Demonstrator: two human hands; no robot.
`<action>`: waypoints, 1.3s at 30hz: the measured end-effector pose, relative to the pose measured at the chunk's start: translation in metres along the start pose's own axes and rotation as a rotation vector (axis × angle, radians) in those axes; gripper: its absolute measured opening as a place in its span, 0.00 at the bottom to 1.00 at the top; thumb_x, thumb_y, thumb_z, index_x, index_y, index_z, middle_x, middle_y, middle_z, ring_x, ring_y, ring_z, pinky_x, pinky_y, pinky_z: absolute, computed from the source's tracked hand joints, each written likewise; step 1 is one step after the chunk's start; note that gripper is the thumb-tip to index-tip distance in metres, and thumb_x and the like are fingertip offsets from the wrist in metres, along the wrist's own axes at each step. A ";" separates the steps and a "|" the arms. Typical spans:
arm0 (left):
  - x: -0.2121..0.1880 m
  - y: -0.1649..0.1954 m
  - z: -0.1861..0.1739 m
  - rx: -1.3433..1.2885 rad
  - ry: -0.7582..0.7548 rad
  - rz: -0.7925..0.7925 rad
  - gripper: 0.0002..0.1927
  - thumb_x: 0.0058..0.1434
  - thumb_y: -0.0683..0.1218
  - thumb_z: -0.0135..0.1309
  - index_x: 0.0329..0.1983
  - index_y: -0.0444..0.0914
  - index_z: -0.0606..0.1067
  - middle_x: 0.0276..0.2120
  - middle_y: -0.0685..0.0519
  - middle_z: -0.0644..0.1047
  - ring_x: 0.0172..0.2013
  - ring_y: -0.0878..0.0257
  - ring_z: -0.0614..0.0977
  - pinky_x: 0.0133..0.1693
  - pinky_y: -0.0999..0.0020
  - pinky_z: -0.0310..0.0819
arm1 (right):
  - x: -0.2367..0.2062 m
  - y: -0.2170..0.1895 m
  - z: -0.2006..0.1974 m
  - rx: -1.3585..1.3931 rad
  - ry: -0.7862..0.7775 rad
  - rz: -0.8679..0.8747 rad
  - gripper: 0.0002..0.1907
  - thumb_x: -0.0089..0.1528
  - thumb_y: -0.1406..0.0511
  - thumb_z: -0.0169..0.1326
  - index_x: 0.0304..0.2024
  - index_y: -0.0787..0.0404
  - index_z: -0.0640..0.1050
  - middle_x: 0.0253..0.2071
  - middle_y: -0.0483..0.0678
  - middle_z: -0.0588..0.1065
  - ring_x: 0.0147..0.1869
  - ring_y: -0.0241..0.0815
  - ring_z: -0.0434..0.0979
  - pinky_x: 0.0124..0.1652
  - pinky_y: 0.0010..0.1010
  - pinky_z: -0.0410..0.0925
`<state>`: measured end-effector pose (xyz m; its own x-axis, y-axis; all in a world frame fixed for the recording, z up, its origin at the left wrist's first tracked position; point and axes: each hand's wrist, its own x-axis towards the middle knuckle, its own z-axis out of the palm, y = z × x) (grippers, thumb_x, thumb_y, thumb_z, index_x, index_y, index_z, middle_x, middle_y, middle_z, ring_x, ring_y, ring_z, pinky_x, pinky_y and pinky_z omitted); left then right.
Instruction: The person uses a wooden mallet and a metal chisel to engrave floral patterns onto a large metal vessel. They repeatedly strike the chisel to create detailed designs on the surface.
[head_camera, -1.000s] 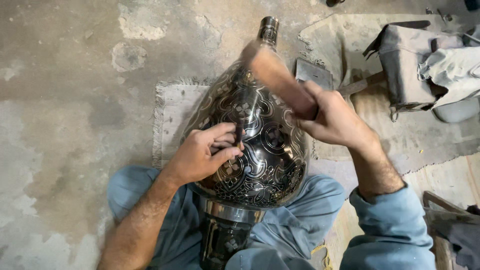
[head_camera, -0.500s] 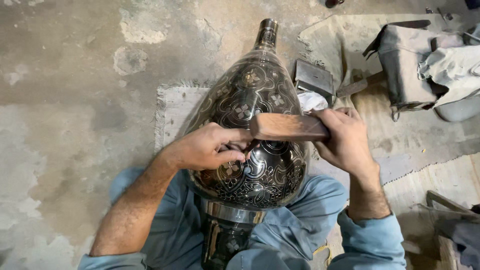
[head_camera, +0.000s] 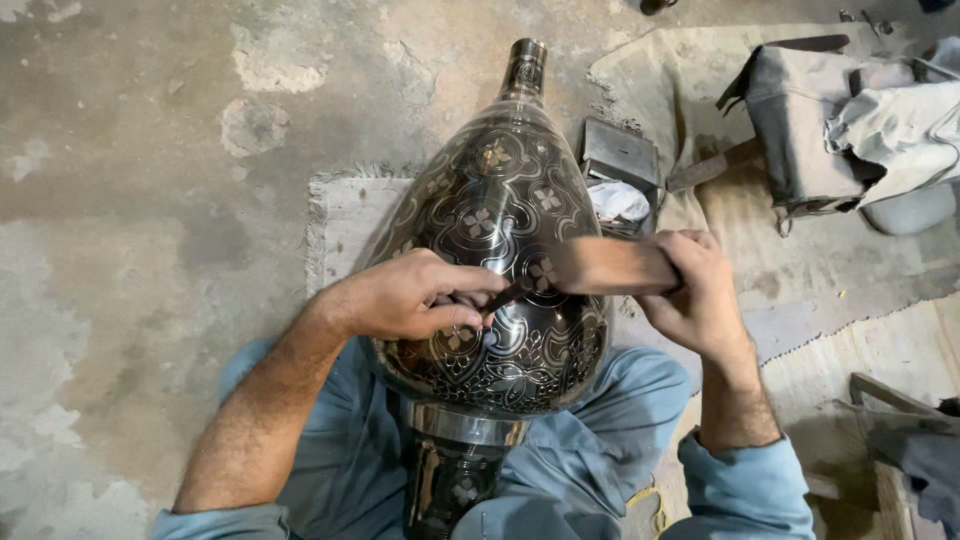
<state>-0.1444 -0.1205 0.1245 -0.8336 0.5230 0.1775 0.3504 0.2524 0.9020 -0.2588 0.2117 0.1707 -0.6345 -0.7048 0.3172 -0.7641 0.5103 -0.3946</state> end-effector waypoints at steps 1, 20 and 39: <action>0.000 -0.001 0.000 -0.020 -0.008 -0.008 0.25 0.63 0.44 0.60 0.63 0.36 0.73 0.46 0.43 0.84 0.46 0.55 0.88 0.49 0.61 0.84 | -0.002 0.002 0.001 0.228 0.013 0.168 0.16 0.53 0.70 0.67 0.43 0.61 0.78 0.34 0.48 0.76 0.39 0.47 0.76 0.41 0.36 0.70; -0.013 -0.002 0.002 -0.090 0.045 0.048 0.22 0.64 0.44 0.60 0.60 0.33 0.73 0.43 0.47 0.86 0.44 0.58 0.89 0.47 0.63 0.86 | -0.001 -0.009 -0.004 -0.329 -0.272 0.029 0.24 0.47 0.69 0.64 0.46 0.58 0.77 0.35 0.52 0.80 0.41 0.60 0.80 0.45 0.51 0.71; -0.011 -0.003 0.003 -0.091 0.010 0.062 0.24 0.64 0.43 0.60 0.62 0.33 0.73 0.46 0.44 0.85 0.45 0.56 0.89 0.49 0.61 0.85 | 0.009 -0.019 -0.024 0.075 -0.095 0.090 0.21 0.49 0.72 0.65 0.45 0.62 0.77 0.37 0.57 0.78 0.43 0.59 0.78 0.44 0.43 0.70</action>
<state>-0.1354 -0.1248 0.1186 -0.8156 0.5275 0.2379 0.3621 0.1445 0.9209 -0.2531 0.2072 0.2016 -0.6833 -0.7034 0.1957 -0.6917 0.5379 -0.4819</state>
